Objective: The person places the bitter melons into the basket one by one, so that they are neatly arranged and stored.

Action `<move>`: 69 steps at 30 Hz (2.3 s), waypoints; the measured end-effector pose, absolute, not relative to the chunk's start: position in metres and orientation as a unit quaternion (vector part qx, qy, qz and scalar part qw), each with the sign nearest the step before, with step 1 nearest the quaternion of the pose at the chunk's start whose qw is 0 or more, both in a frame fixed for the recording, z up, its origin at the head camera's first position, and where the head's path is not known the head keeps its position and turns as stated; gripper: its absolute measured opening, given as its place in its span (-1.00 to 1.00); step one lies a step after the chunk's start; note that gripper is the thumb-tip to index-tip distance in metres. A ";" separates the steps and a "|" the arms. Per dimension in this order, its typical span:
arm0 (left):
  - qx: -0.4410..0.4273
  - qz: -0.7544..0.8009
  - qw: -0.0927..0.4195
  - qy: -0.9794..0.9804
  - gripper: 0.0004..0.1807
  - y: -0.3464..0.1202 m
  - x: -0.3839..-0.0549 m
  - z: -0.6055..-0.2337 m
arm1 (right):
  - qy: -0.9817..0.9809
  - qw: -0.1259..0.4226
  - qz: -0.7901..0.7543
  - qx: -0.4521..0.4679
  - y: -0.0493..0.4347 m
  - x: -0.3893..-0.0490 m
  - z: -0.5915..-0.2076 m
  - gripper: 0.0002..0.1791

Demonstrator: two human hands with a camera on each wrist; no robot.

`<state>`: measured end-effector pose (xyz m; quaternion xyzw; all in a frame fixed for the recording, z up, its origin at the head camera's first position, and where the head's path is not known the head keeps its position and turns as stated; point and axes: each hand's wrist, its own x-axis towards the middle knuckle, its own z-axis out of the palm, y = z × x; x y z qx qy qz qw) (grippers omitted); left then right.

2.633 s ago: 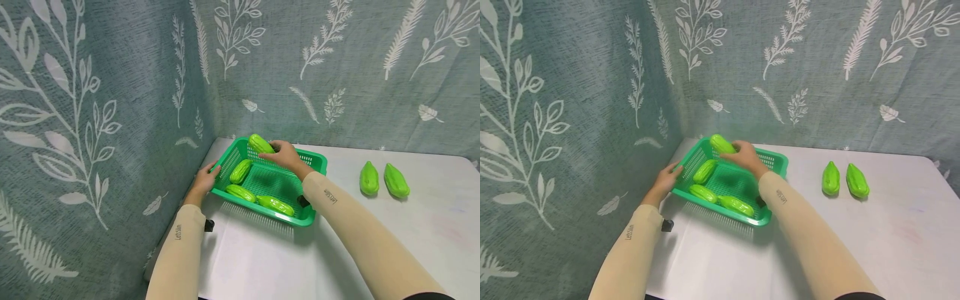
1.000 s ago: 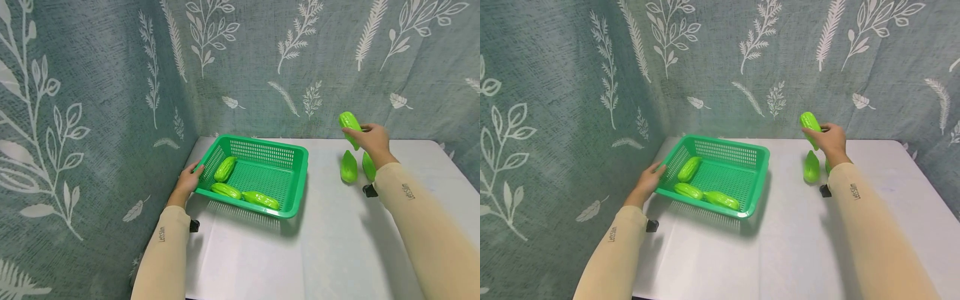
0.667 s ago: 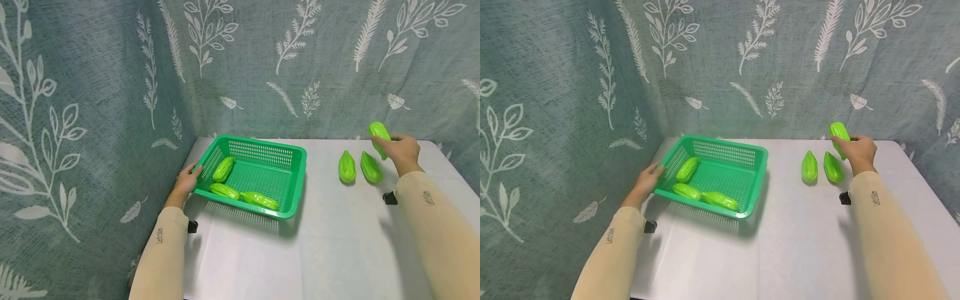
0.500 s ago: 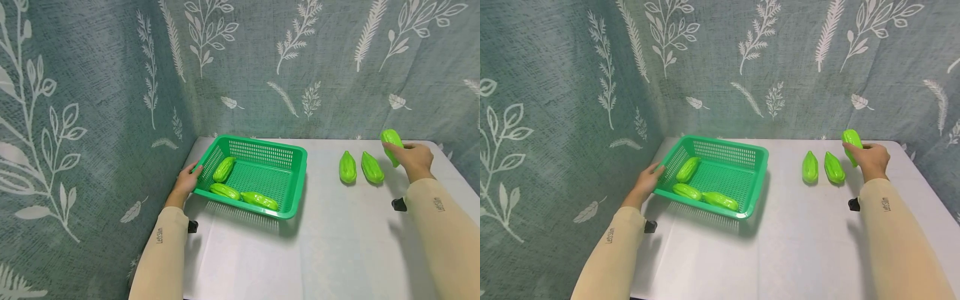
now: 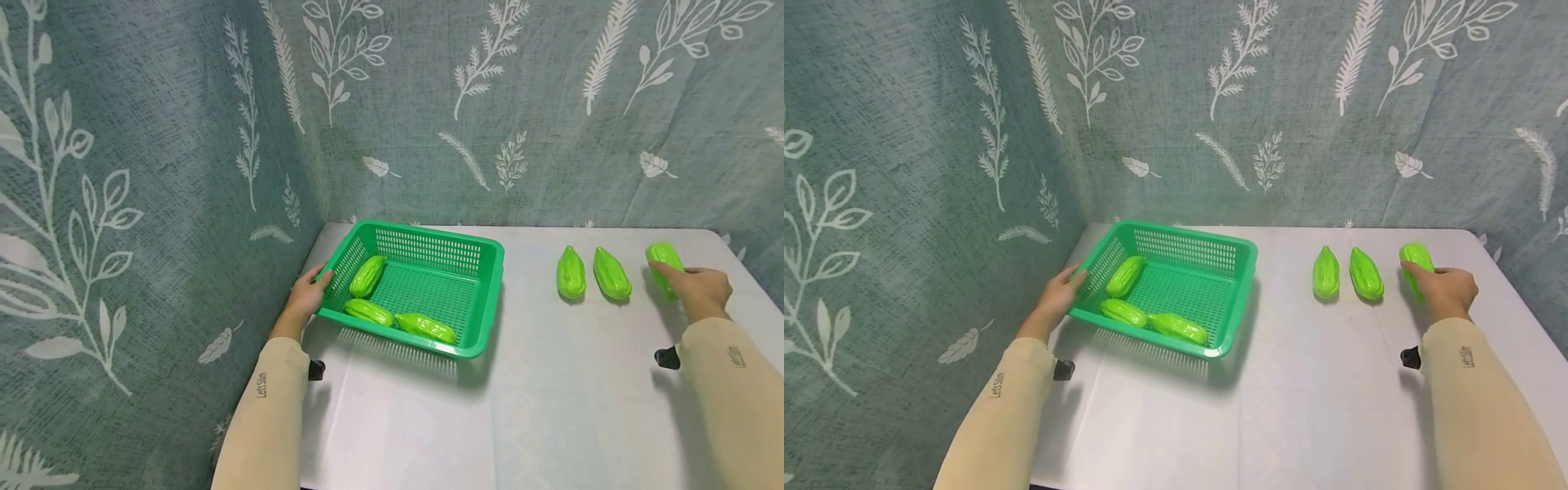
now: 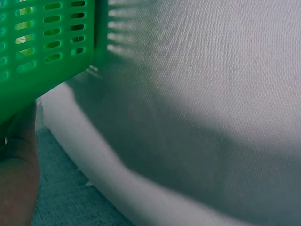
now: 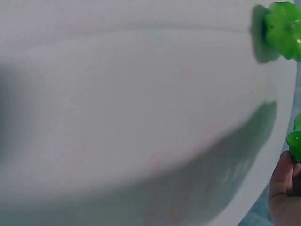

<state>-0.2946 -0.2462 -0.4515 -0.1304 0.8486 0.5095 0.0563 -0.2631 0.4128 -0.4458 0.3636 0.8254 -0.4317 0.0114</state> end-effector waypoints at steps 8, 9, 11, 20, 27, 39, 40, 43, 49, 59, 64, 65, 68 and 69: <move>-0.134 0.510 0.050 0.848 -0.36 -0.247 -0.293 -0.453 | 0.820 0.013 -0.432 0.376 0.413 -0.262 -0.460 0.07; -0.136 0.512 0.048 0.847 -0.36 -0.247 -0.293 -0.453 | 0.820 0.011 -0.433 0.374 0.412 -0.263 -0.461 0.07; -0.138 0.514 0.045 0.845 -0.37 -0.246 -0.293 -0.453 | 0.818 0.009 -0.437 0.375 0.413 -0.263 -0.464 0.08; -0.144 0.524 0.048 0.838 -0.38 -0.244 -0.291 -0.451 | 0.830 0.008 -0.420 0.369 0.412 -0.265 -0.478 0.07; -0.146 0.530 0.043 0.834 -0.37 -0.244 -0.291 -0.453 | 0.825 0.001 -0.424 0.373 0.409 -0.267 -0.482 0.05; -0.138 0.532 0.049 0.834 -0.37 -0.245 -0.292 -0.452 | 0.826 0.009 -0.429 0.366 0.407 -0.265 -0.474 0.10; -0.138 0.534 0.049 0.833 -0.36 -0.245 -0.292 -0.452 | 0.826 0.008 -0.429 0.367 0.407 -0.266 -0.473 0.11; -0.136 0.535 0.050 0.832 -0.36 -0.245 -0.293 -0.453 | 0.825 0.003 -0.432 0.364 0.406 -0.267 -0.466 0.13; -0.135 0.532 0.051 0.834 -0.35 -0.247 -0.294 -0.456 | 0.825 -0.011 -0.441 0.354 0.395 -0.278 -0.443 0.15; -0.134 0.531 0.054 0.835 -0.36 -0.246 -0.293 -0.454 | 0.859 -0.043 -0.403 0.313 0.354 -0.303 -0.396 0.07; -0.136 0.530 0.053 0.835 -0.37 -0.246 -0.292 -0.452 | 0.871 -0.046 -0.405 0.274 0.331 -0.317 -0.386 0.06; -0.138 0.532 0.052 0.834 -0.37 -0.246 -0.292 -0.452 | 0.873 -0.047 -0.408 0.264 0.326 -0.319 -0.384 0.07; -0.140 0.532 0.050 0.834 -0.39 -0.247 -0.292 -0.452 | 0.882 -0.050 -0.411 0.226 0.305 -0.328 -0.375 0.10; -0.142 0.533 0.049 0.833 -0.40 -0.248 -0.292 -0.452 | 0.886 -0.052 -0.410 0.211 0.297 -0.330 -0.371 0.10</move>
